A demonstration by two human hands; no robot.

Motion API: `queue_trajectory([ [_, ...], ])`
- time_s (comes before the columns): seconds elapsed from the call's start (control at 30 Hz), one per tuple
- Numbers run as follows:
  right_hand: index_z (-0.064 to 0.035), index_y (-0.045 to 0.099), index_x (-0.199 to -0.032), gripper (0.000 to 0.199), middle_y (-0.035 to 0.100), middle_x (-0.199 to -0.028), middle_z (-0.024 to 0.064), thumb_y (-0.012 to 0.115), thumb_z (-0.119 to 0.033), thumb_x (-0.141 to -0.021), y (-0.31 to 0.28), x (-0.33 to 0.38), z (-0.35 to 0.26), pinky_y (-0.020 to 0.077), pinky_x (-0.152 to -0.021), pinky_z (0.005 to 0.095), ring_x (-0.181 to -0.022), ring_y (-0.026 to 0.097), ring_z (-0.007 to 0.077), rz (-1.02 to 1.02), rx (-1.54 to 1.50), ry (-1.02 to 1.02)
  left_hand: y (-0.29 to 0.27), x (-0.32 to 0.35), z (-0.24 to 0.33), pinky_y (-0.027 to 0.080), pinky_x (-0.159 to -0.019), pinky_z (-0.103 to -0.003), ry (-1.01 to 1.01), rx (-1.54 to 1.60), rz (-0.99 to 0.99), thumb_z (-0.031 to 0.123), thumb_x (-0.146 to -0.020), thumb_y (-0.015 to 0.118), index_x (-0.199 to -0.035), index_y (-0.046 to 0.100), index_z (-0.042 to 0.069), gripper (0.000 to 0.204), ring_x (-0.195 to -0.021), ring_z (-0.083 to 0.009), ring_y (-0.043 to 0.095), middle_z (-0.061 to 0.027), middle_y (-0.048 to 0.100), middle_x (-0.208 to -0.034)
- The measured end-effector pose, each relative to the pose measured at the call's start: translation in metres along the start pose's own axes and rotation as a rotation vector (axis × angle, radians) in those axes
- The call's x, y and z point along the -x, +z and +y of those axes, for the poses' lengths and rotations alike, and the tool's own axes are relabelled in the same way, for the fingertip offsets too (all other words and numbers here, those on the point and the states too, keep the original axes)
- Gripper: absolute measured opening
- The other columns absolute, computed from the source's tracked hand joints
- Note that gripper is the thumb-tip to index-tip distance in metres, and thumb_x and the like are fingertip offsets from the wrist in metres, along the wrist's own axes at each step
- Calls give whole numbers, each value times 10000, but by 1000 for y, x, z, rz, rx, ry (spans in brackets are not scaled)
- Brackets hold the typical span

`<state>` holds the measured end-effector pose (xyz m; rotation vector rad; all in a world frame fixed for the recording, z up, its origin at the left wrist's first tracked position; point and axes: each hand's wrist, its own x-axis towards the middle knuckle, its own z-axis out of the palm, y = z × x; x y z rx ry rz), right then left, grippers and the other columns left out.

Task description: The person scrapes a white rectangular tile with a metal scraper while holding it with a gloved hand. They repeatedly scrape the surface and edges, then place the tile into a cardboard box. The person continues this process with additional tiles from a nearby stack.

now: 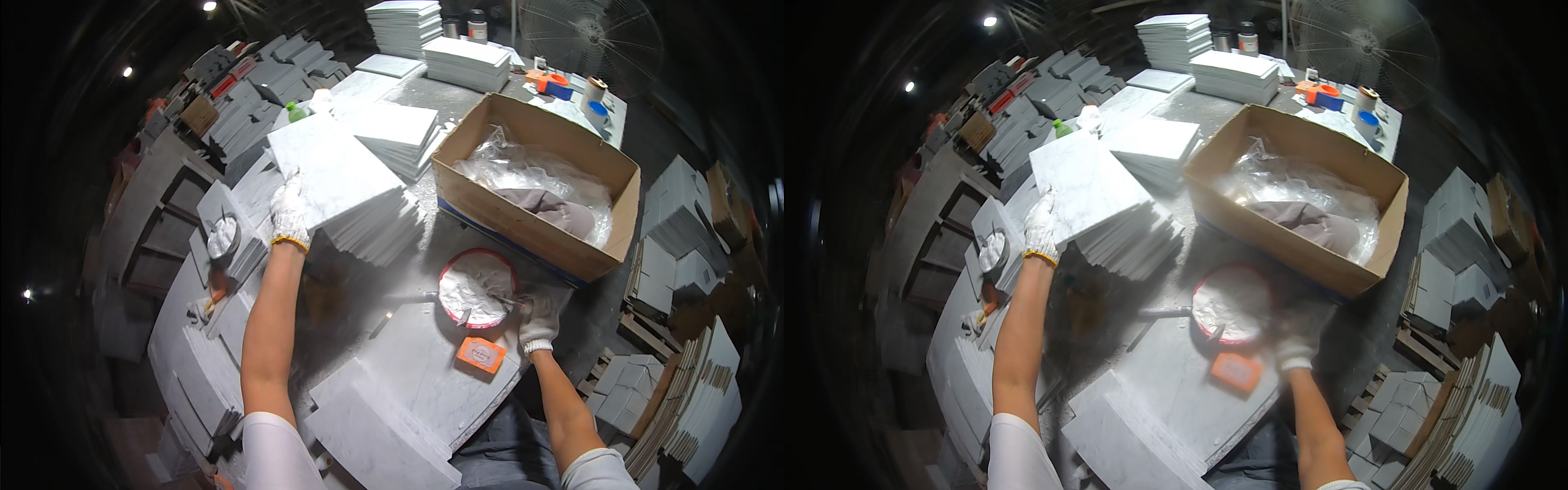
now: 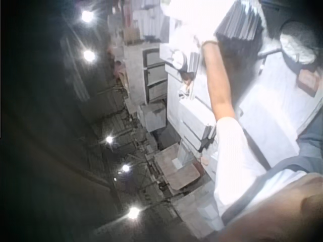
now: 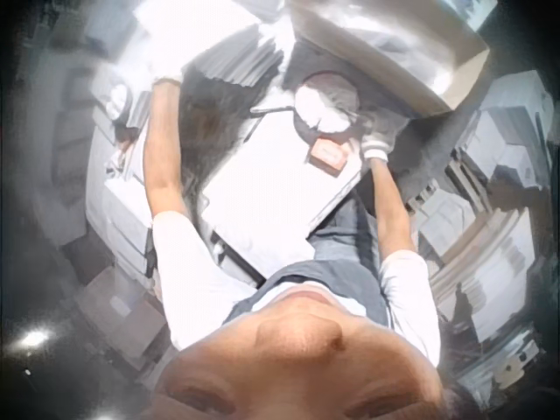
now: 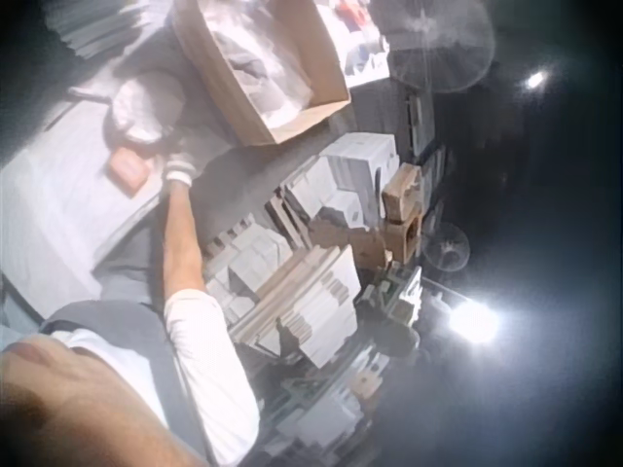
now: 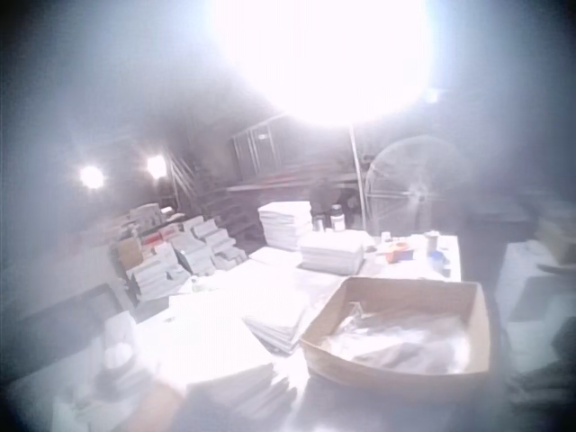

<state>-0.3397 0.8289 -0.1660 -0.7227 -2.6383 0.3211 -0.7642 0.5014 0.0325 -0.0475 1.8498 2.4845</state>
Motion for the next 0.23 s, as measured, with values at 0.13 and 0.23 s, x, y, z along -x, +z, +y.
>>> queue_trajectory([
  [0.13,-156,624,-1168,208,651,-1298,104,541,-253,-1004,12,-1,10,442,-1088,462,-1270,581,327,-150,64,71,28,3,-10,536,-571,-313,-100,169,81,291,-1028,623,-1106,687,18,291,-627,-183,630,-49,674,-837],
  [0.23,-155,609,-1193,228,641,-1330,99,563,-266,-999,31,4,20,432,-1103,455,-1300,565,316,-154,-70,220,34,3,-16,584,-660,-354,-6,-263,190,324,-1021,642,-1144,679,14,336,-771,-187,697,-69,704,-919],
])
